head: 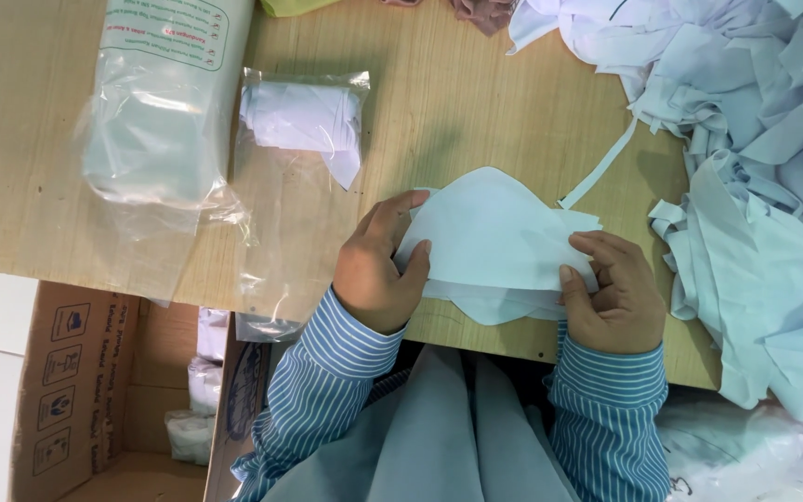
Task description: The person folds white face masks by hand on a wooden table, then places one folded mask into a clear plastic bag. The person continues folding additional masks and stacking them on the table.
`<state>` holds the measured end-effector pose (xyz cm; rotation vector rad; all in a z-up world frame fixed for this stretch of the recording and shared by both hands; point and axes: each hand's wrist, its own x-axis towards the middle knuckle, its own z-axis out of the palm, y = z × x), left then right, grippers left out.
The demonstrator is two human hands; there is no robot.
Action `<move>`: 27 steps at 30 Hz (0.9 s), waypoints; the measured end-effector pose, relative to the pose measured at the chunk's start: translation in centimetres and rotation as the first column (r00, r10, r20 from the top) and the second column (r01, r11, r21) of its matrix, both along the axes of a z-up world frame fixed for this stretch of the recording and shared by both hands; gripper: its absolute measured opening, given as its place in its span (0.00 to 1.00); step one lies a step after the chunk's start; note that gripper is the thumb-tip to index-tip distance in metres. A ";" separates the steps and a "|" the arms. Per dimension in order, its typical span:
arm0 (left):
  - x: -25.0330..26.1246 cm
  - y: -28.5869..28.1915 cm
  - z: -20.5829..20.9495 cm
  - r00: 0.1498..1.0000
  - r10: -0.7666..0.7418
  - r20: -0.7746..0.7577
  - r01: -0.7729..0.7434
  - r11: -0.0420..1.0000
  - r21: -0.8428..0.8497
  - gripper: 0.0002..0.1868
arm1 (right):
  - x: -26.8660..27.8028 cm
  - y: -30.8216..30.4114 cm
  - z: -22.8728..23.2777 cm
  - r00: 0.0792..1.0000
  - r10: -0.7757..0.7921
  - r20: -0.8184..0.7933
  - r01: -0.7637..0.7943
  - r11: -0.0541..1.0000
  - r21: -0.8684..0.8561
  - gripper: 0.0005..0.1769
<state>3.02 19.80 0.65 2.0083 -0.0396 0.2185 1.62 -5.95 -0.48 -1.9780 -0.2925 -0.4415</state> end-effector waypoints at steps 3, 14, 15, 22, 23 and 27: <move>-0.5 0.4 0.0 0.999 -0.029 -0.026 0.029 0.999 0.014 0.27 | -0.5 0.0 0.3 1.000 -0.009 0.009 0.009 1.000 -0.001 0.16; -1.2 0.3 -0.8 0.999 -0.018 -0.035 0.022 0.993 0.119 0.26 | -2.6 -0.5 -0.3 0.995 -0.095 -0.011 0.091 0.978 -0.185 0.18; -1.2 0.3 -0.6 1.000 0.018 -0.006 -0.017 0.988 0.152 0.23 | -2.7 -0.7 -0.6 0.991 -0.132 0.021 0.133 0.951 -0.280 0.18; -2.0 0.2 -0.7 0.990 0.128 0.049 -0.137 0.935 0.326 0.11 | -2.2 -0.7 -0.6 0.975 -0.098 0.197 0.174 0.892 -0.416 0.10; -2.1 -0.2 -0.6 0.992 0.108 0.063 -0.122 0.953 0.276 0.08 | -1.9 -0.6 -0.7 0.981 -0.047 0.186 0.119 0.911 -0.396 0.11; -2.4 -2.3 -0.8 0.993 0.035 0.114 -0.058 0.978 0.202 0.07 | -2.6 -1.1 -1.7 0.987 -0.053 0.149 0.110 0.906 -0.408 0.13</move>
